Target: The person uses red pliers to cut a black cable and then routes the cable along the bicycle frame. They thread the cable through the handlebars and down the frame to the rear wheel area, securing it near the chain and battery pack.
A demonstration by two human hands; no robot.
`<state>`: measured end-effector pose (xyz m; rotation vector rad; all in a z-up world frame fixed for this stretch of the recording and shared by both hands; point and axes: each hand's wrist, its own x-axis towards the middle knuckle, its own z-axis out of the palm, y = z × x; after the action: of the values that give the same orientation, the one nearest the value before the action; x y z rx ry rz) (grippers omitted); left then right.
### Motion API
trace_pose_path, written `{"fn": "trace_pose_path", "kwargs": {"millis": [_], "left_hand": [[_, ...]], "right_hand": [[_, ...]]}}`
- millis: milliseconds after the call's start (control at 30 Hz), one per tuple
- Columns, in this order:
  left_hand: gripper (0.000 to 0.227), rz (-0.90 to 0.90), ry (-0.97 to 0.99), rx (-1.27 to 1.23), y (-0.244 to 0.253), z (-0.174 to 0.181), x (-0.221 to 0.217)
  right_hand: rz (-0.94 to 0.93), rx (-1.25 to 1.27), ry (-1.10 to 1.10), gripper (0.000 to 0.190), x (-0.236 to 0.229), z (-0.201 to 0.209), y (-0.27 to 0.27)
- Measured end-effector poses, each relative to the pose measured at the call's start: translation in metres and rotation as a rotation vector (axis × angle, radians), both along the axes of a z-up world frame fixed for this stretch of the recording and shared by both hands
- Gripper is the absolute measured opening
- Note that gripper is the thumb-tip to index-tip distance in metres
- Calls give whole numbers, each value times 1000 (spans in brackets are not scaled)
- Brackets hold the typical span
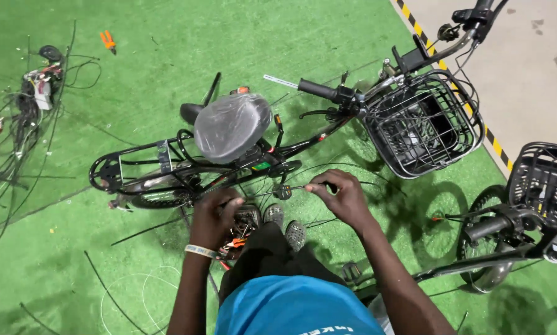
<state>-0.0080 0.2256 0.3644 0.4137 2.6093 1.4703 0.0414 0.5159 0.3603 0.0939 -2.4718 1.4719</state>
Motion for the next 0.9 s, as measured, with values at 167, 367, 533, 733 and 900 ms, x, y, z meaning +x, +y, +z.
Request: {"fn": "trace_pose_path", "kwargs": {"millis": [167, 367, 533, 733, 900], "left_hand": [[20, -45, -16, -149, -24, -3, -47], [21, -167, -29, -150, 13, 5, -107], [12, -300, -16, -169, 74, 14, -138], [9, -236, -57, -438, 113, 1, -149], [14, -33, -244, -463, 129, -13, -146]], "right_hand": [[-129, -34, -61, 5, -15, 12, 24], [-153, 25, -149, 8, -75, 6, 17], [-98, -96, -116, 10, -121, -4, 7], [-203, 311, 33, 35, -206, -20, 39], [-28, 535, -457, 77, -252, -87, 50]]}}
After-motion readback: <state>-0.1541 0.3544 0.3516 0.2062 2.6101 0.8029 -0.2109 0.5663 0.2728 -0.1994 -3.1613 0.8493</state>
